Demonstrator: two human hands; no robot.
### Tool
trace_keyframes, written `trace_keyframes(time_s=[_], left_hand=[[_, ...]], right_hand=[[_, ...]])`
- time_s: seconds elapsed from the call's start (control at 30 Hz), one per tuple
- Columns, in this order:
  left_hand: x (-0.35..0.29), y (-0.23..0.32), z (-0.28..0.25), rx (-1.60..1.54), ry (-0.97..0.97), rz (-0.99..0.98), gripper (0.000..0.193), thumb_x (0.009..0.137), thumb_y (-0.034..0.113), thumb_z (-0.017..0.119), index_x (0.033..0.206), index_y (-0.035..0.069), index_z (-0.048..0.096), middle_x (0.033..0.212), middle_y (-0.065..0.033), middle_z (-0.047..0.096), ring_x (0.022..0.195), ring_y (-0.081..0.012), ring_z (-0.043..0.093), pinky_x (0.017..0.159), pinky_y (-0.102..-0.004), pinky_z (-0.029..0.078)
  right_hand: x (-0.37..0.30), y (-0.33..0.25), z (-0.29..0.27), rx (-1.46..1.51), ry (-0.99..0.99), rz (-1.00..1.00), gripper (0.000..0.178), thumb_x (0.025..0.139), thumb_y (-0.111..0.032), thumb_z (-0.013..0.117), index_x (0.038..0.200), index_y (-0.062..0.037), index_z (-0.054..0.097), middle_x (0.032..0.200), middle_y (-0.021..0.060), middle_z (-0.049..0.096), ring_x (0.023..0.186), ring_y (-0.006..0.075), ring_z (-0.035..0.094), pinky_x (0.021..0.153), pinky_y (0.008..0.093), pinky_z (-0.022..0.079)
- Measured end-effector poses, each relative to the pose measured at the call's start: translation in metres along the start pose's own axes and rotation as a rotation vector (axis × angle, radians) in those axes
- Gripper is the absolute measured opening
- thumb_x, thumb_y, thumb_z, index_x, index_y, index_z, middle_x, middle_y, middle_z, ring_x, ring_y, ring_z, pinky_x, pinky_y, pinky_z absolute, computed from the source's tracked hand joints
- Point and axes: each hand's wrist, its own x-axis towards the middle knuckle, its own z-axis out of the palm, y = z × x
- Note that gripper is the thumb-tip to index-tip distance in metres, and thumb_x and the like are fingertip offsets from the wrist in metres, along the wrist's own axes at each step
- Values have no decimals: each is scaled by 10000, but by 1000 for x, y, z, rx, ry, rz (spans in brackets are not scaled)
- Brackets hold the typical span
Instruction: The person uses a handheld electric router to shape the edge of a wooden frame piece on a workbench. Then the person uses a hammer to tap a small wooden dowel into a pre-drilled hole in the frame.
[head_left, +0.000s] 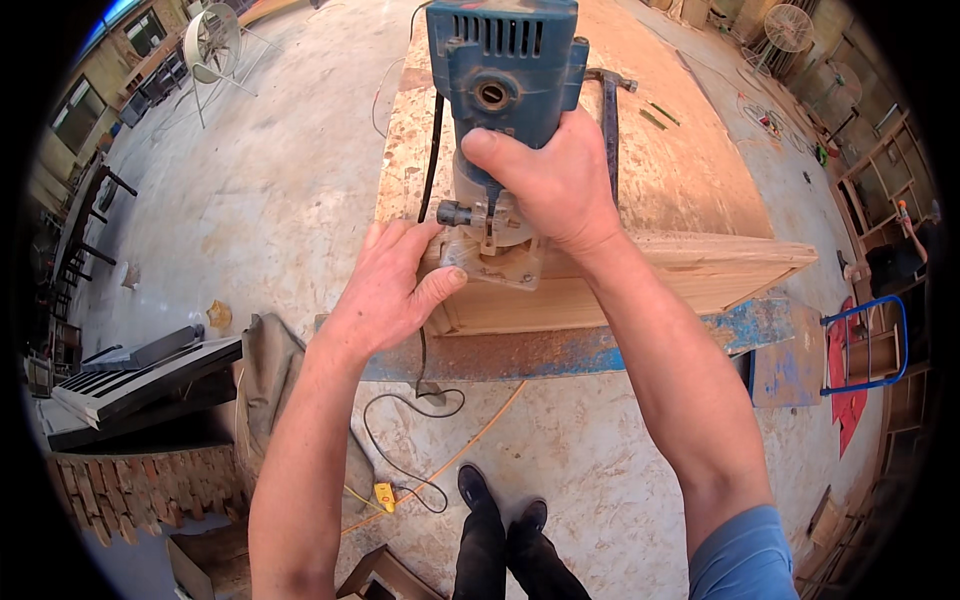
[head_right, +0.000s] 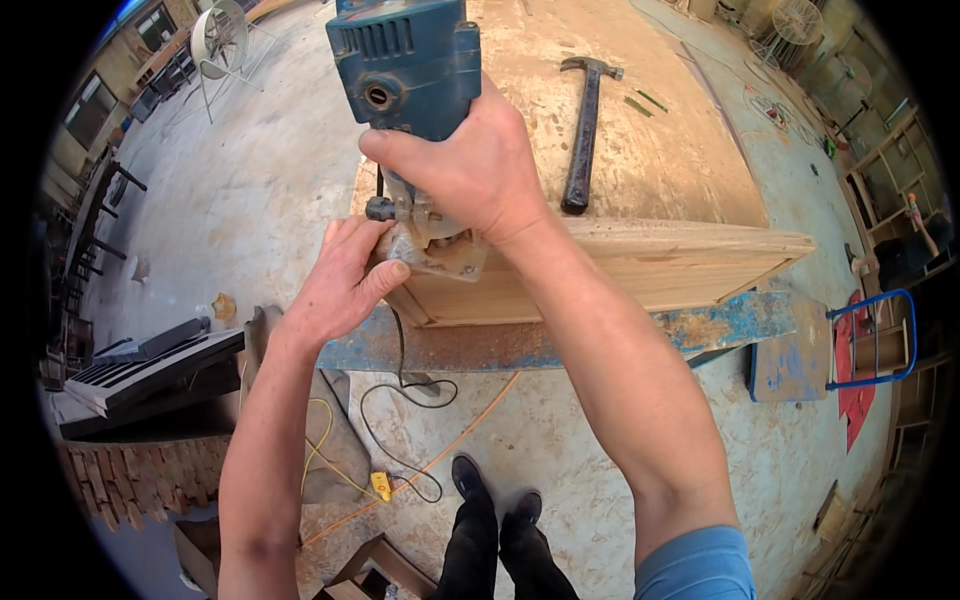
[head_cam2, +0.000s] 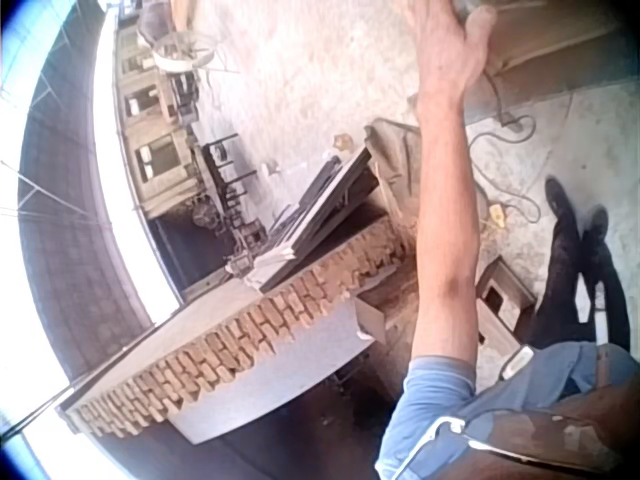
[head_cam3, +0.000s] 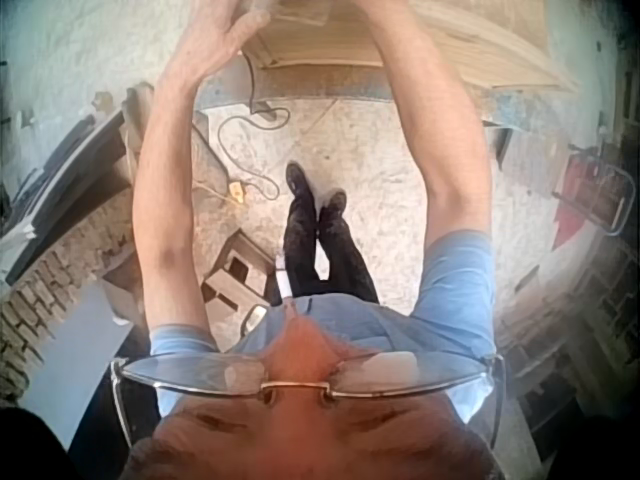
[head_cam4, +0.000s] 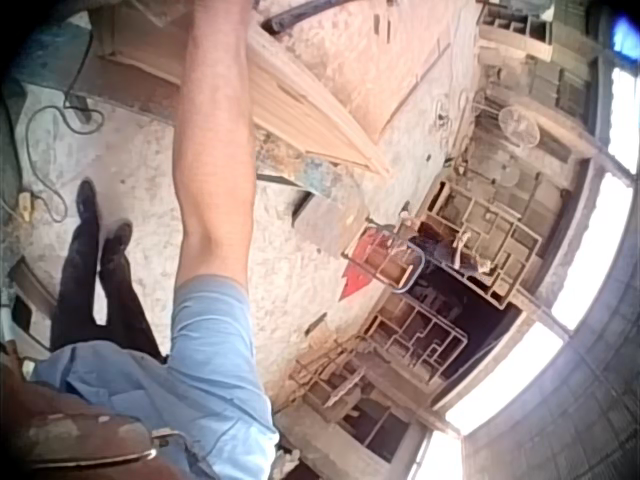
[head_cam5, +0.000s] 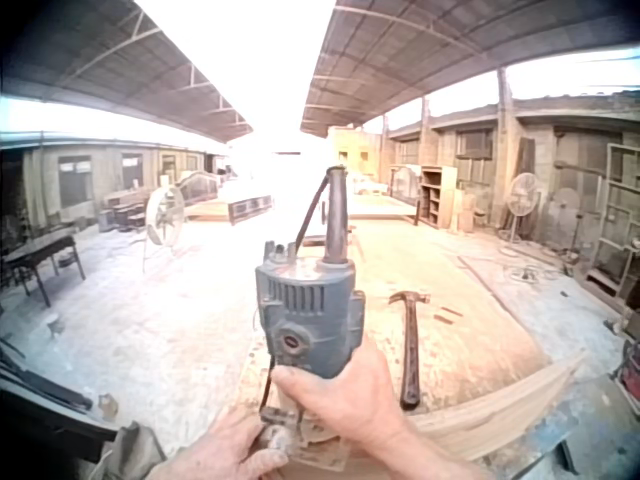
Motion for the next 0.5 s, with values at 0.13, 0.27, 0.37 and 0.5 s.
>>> trace_keyframes(time_s=[0.13, 0.27, 0.37, 0.5], left_hand=[[0, 1, 1, -6, 9, 2, 721, 958, 585, 552, 1313, -42, 549, 1142, -194, 576, 1099, -362, 471, 1022, -436, 386], [0, 1, 0, -14, 13, 4, 706, 962, 569, 557, 1318, -40, 549, 1146, -193, 576, 1100, -360, 471, 1023, -437, 385], [0, 2, 0, -22, 8, 0, 700, 961, 561, 564, 1318, -42, 549, 1148, -194, 576, 1102, -358, 469, 1022, -436, 386], [-2, 0, 1, -25, 16, -1, 687, 960, 542, 576, 1314, -46, 549, 1114, -187, 569, 1091, -354, 468, 1015, -434, 389]], right_hand=[[0, 1, -1, -4, 7, -7, 521, 693, -312, 858, 1080, -15, 675, 952, 104, 746, 854, 190, 696, 801, 334, 559], [-1, -4, -2, -50, 12, -8, 525, 693, -315, 858, 1082, -15, 674, 956, 106, 747, 858, 193, 698, 803, 336, 559], [0, -1, -2, -34, 3, 3, 519, 694, -312, 858, 1078, -15, 674, 957, 104, 747, 861, 190, 697, 804, 336, 559], [0, -2, 2, -2, -4, -12, 502, 695, -293, 858, 1067, -14, 671, 946, 93, 742, 850, 182, 690, 795, 331, 556]])
